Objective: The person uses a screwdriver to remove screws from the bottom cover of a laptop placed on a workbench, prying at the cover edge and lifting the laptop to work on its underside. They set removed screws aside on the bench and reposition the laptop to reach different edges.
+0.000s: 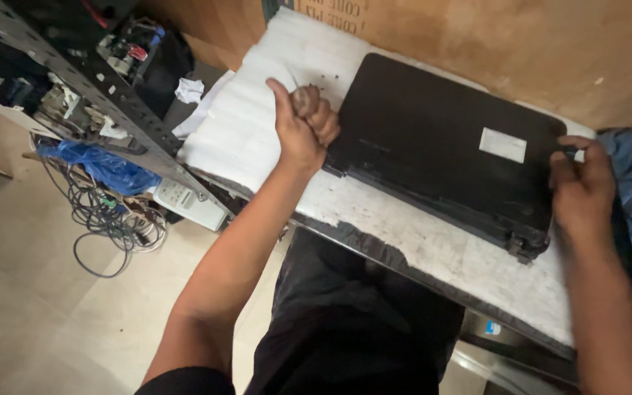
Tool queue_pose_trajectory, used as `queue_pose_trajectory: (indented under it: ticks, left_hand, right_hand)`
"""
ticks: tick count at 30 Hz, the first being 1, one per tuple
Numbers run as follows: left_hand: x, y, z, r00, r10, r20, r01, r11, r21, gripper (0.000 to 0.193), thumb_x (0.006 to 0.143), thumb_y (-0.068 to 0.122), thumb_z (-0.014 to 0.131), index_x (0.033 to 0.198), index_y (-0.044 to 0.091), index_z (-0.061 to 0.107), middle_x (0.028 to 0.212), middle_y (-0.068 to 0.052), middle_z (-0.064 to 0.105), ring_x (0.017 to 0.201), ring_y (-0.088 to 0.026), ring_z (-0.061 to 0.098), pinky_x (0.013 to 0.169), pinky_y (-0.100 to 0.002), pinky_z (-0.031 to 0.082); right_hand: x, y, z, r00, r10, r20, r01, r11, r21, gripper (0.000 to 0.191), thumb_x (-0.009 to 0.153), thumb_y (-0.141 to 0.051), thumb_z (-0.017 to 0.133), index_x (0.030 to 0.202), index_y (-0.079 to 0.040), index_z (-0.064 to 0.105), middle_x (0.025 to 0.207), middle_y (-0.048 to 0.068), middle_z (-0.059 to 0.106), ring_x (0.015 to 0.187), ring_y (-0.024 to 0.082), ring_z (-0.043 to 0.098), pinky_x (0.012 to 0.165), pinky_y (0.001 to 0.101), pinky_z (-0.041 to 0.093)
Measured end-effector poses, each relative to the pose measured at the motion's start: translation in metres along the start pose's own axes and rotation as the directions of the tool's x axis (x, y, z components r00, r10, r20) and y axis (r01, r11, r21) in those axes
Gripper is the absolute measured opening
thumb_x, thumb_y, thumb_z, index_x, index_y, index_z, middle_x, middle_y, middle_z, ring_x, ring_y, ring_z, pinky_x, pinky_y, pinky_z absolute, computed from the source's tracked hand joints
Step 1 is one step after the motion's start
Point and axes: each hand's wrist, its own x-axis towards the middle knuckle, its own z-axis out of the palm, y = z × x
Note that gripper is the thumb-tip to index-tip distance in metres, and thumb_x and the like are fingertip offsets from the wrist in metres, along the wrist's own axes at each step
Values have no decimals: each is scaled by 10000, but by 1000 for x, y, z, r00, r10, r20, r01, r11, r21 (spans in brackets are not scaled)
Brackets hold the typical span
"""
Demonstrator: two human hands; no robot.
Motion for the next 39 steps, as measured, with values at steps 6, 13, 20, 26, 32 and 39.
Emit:
queue_pose_trajectory:
  ticks: [6, 13, 20, 26, 32, 39]
  left_hand:
    - [-26, 3, -18, 991, 92, 96, -111, 971, 211, 666, 1049, 720, 299, 723, 139, 288, 645, 2, 291, 593, -166, 321, 563, -328, 315]
    - [-63, 19, -38, 921, 368, 127, -330, 565, 756, 545, 1179, 398, 315, 823, 29, 498, 822, -95, 588, 810, -212, 572, 802, -321, 474]
    - [-59, 43, -29, 959, 272, 79, -145, 232, 962, 521, 1139, 305, 345, 818, 8, 628, 707, -75, 609, 619, -176, 510, 655, -330, 471]
    - [-7, 24, -2, 955, 297, 1, -74, 236, 969, 520, 1123, 317, 372, 761, 7, 580, 587, -127, 571, 517, -246, 600, 576, -378, 503]
    - [16, 26, 3, 872, 338, 354, -326, -140, 935, 451, 1105, 212, 454, 753, -6, 632, 706, -234, 635, 683, -430, 635, 634, -490, 500]
    - [30, 9, 26, 844, 68, 532, -506, -225, 833, 305, 1028, 220, 538, 870, 34, 721, 759, -237, 674, 701, -440, 658, 616, -530, 506]
  right_hand:
    - [6, 6, 1, 999, 10, 31, -10, 1000, 2, 256, 1110, -78, 599, 1364, -97, 570, 797, 1, 526, 701, 89, 463, 617, 255, 360]
    - [6, 10, 1, 999, -24, 39, 25, 999, -23, 268, 1113, -96, 607, 1379, -106, 574, 791, 2, 524, 720, 83, 470, 656, 251, 387]
    - [0, 1, 4, 1000, 29, 12, -26, 986, -166, 289, 1092, -140, 628, 1377, -116, 589, 790, 20, 560, 692, 99, 475, 614, 281, 391]
    - [1, 0, 6, 999, 15, 28, -12, 995, -104, 295, 1093, -145, 630, 1381, -109, 577, 808, 0, 566, 695, 84, 481, 616, 273, 400]
    - [1, -2, 5, 996, 68, 61, -64, 996, -67, 307, 1097, -158, 607, 1401, -134, 573, 759, 24, 529, 638, 99, 440, 565, 286, 355]
    - [-1, -6, 3, 999, -1, 50, 8, 989, -146, 292, 1093, -146, 611, 1380, -105, 570, 756, 33, 558, 654, 99, 470, 592, 284, 371]
